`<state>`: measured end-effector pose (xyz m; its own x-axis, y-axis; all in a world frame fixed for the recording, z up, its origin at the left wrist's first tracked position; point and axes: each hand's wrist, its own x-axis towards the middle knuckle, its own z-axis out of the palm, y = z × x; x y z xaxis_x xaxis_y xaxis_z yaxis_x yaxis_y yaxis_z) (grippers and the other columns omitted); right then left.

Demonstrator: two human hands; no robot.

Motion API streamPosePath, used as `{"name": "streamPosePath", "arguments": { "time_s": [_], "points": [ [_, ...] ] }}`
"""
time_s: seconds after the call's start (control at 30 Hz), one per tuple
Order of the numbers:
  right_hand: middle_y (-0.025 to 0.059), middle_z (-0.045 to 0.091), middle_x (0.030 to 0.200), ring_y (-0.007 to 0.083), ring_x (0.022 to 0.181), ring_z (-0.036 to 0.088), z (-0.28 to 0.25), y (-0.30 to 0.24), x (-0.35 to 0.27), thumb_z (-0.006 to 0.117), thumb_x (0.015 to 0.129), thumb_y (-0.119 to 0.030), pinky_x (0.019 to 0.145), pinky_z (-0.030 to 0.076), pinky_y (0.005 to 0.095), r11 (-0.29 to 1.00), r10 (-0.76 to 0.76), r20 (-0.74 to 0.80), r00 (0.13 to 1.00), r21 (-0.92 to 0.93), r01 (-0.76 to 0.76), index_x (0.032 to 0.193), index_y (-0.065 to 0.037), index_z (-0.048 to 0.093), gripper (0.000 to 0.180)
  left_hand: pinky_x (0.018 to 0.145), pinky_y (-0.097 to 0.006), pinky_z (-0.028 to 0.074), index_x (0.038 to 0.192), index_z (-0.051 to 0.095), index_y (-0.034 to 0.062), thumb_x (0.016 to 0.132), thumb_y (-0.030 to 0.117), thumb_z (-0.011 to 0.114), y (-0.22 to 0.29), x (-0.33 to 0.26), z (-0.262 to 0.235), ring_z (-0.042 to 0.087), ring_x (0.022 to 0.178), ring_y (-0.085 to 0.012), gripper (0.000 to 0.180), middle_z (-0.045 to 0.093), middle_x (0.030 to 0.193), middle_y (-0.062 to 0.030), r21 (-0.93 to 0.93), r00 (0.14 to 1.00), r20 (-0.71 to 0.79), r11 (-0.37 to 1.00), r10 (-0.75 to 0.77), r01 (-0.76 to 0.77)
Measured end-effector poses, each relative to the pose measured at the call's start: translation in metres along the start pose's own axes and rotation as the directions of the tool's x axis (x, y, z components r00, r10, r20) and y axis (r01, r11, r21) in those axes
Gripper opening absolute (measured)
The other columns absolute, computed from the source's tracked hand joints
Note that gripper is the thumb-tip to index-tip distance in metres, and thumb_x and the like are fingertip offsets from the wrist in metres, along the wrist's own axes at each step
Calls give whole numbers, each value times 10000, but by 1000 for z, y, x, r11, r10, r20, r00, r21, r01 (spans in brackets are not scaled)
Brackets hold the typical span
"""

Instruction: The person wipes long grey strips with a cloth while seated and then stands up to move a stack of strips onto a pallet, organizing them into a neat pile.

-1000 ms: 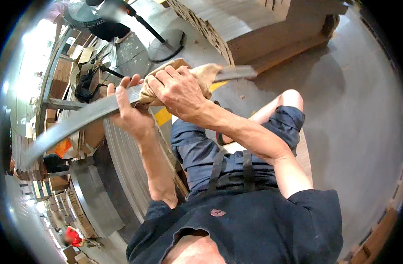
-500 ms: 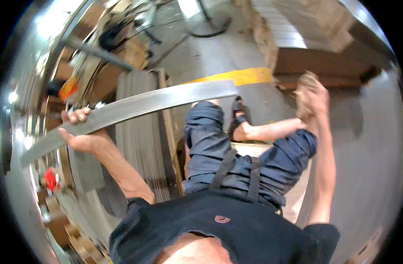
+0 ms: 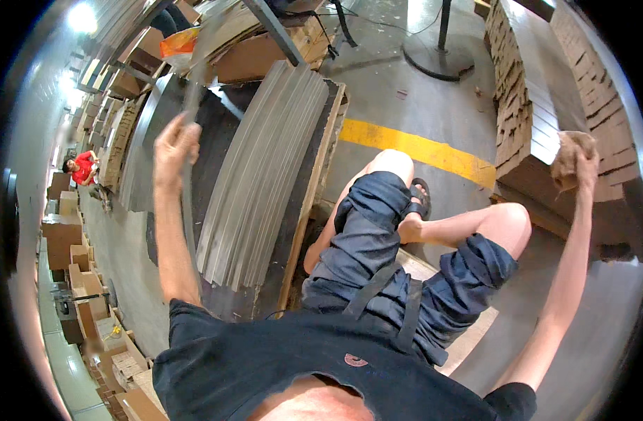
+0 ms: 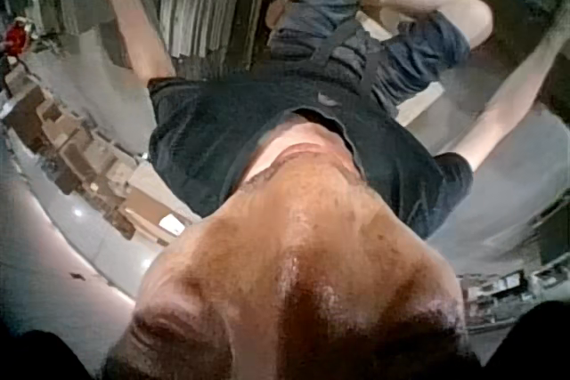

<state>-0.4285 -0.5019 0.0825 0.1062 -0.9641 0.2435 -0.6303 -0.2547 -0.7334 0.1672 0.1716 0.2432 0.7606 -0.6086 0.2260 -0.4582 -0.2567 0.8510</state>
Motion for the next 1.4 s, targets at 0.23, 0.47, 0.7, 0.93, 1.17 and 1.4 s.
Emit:
{"name": "streamPosePath", "arguments": {
  "time_s": [0.23, 0.47, 0.7, 0.93, 1.17, 1.4],
  "points": [
    [297, 507, 1366, 450, 1257, 497, 91, 51, -6, 649, 870, -223, 1098, 367, 478, 731, -275, 78, 958, -631, 261, 1472, -26, 346, 702, 1022, -442, 461, 1348, 512, -67, 855, 256, 716, -141, -22, 48, 579, 1190, -428, 624, 593, 1263, -301, 624, 997, 70, 779, 24, -63],
    [283, 514, 1363, 434, 1276, 487, 121, 1, -36, 573, 887, -159, 1056, 391, 482, 762, -335, 95, 937, -557, 329, 1524, -9, 228, 740, 950, -482, 474, 1340, 496, -69, 873, 226, 713, -199, -33, 53, 587, 1133, -434, 594, 578, 1235, -299, 653, 1000, 2, 757, -23, 16],
    [231, 444, 1471, 385, 1378, 399, 103, 9, -39, 549, 875, -182, 1151, 306, 435, 771, -344, 39, 938, -558, 305, 1509, -56, 347, 677, 910, -484, 475, 1282, 520, -107, 851, 132, 737, -219, -17, 80, 536, 1082, -404, 538, 573, 1150, -252, 779, 997, 58, 622, 58, -82],
    [204, 358, 1540, 366, 1417, 343, 112, 18, -42, 558, 877, -194, 1162, 285, 441, 766, -431, 28, 902, -517, 382, 1517, -91, 346, 682, 912, -460, 466, 1156, 638, -20, 829, 91, 738, -223, -13, 84, 524, 1087, -350, 359, 596, 1143, -158, 812, 995, 6, 581, 96, -61],
    [181, 574, 1347, 375, 1267, 506, 82, 10, -50, 592, 869, -208, 1051, 408, 454, 747, -278, 40, 960, -619, 242, 1397, -144, 533, 536, 944, -459, 458, 1123, 687, 48, 783, 69, 751, -211, 19, 107, 529, 1148, -332, 346, 618, 1171, -122, 797, 980, -112, 604, 164, -10],
    [223, 556, 1250, 363, 1202, 517, 82, -70, -51, 629, 848, -251, 1029, 375, 533, 683, -132, 33, 991, -721, 115, 1177, -88, 648, 367, 773, -319, 523, 1193, 662, 2, 875, -1, 650, -41, -18, 186, 637, 897, -205, 318, 656, 1069, -123, 140, 968, -72, 963, 240, -228]
  ]
}}
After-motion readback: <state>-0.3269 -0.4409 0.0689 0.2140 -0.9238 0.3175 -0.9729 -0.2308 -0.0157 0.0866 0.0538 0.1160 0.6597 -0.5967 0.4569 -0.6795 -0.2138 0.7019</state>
